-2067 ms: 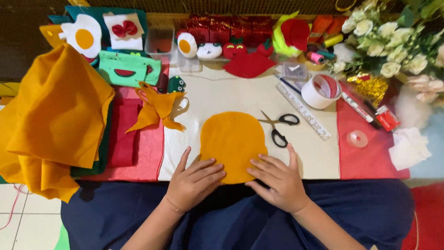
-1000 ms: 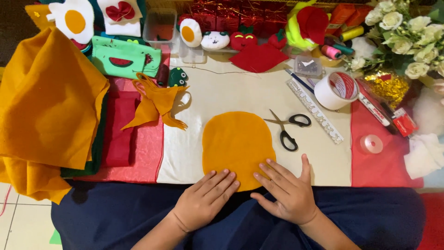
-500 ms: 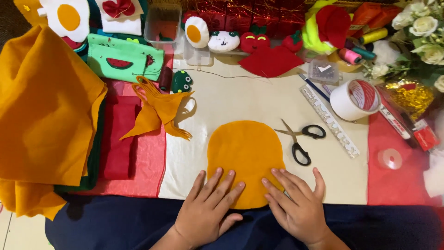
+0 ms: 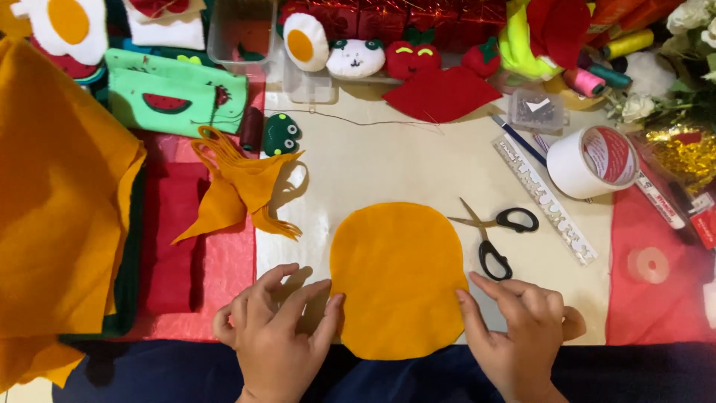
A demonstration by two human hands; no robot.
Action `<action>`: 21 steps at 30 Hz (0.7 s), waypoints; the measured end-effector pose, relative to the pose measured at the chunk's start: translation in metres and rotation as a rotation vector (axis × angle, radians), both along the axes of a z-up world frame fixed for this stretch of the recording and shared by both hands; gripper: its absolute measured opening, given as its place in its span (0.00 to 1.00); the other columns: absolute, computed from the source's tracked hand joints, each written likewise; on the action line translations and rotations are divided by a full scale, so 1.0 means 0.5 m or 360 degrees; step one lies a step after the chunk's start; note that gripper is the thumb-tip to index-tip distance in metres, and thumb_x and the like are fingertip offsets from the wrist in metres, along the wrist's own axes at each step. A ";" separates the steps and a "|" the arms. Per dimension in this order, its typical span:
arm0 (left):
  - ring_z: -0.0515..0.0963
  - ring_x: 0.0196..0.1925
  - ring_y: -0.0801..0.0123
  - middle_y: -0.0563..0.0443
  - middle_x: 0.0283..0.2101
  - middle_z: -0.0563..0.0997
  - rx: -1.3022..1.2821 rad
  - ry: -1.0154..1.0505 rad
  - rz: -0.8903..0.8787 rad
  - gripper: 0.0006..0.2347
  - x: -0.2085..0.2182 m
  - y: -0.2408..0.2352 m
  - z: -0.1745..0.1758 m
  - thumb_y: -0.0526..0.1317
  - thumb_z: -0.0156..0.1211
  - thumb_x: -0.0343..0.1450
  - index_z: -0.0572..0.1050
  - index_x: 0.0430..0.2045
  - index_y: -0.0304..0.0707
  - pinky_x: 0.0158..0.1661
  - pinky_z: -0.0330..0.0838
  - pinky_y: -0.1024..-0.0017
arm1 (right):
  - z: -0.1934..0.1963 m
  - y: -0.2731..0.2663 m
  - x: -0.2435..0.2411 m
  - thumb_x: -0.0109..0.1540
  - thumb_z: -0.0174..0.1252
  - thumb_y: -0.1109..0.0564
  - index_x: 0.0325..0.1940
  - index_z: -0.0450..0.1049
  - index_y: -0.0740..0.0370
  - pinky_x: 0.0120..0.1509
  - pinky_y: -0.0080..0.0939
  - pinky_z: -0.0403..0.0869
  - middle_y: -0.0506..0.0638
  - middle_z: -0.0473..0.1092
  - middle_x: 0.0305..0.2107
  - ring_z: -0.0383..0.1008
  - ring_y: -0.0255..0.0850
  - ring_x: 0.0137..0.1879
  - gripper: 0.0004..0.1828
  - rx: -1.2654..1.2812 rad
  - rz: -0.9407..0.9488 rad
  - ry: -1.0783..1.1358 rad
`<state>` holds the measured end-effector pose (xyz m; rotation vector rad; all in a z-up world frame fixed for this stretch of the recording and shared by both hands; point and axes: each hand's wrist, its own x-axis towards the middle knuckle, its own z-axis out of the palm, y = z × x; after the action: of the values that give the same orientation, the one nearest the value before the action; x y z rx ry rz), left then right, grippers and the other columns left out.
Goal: Tracing a circular shape onto yellow felt using a tape roll, cutting it out with scissors, and folding the felt piece to create a craft component.
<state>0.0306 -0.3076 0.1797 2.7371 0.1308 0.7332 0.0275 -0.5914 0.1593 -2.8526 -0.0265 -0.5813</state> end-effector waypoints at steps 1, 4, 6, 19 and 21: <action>0.77 0.45 0.74 0.67 0.48 0.80 -0.0032 -0.0011 -0.0020 0.06 0.002 0.001 -0.002 0.56 0.72 0.63 0.83 0.26 0.70 0.53 0.50 0.62 | -0.001 0.003 0.000 0.55 0.75 0.44 0.45 0.84 0.39 0.51 0.44 0.62 0.40 0.73 0.32 0.71 0.40 0.40 0.15 -0.0017 -0.0008 -0.0089; 0.77 0.44 0.72 0.64 0.46 0.81 -0.0103 -0.0052 -0.0093 0.07 0.010 0.004 -0.013 0.53 0.76 0.62 0.82 0.21 0.64 0.50 0.54 0.64 | 0.000 0.008 -0.001 0.55 0.75 0.42 0.45 0.83 0.35 0.55 0.44 0.57 0.35 0.71 0.33 0.67 0.37 0.41 0.15 -0.0084 -0.0049 -0.0127; 0.78 0.42 0.70 0.61 0.45 0.82 -0.0136 -0.0085 -0.0131 0.10 0.016 0.007 -0.016 0.51 0.78 0.61 0.80 0.17 0.59 0.47 0.57 0.65 | 0.000 0.010 0.001 0.57 0.72 0.41 0.48 0.83 0.33 0.58 0.46 0.53 0.32 0.71 0.34 0.67 0.35 0.43 0.15 -0.0127 -0.0068 -0.0081; 0.73 0.40 0.67 0.72 0.44 0.82 -0.0033 -0.0209 -0.0062 0.11 0.033 -0.001 -0.015 0.55 0.74 0.64 0.78 0.13 0.65 0.51 0.52 0.66 | 0.005 0.016 0.010 0.57 0.69 0.45 0.45 0.84 0.36 0.57 0.45 0.53 0.36 0.70 0.33 0.68 0.37 0.41 0.12 -0.0134 0.0085 -0.0197; 0.73 0.40 0.68 0.73 0.43 0.82 -0.0022 -0.0240 -0.0049 0.12 0.036 -0.003 -0.013 0.55 0.72 0.64 0.77 0.12 0.67 0.52 0.50 0.67 | 0.007 0.020 0.013 0.58 0.68 0.43 0.45 0.84 0.36 0.57 0.49 0.51 0.35 0.70 0.33 0.68 0.36 0.40 0.11 -0.0185 0.0064 -0.0236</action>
<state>0.0489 -0.3090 0.1733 2.6528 0.0603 0.9229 0.0343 -0.5816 0.1629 -2.9055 -0.1465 -0.8069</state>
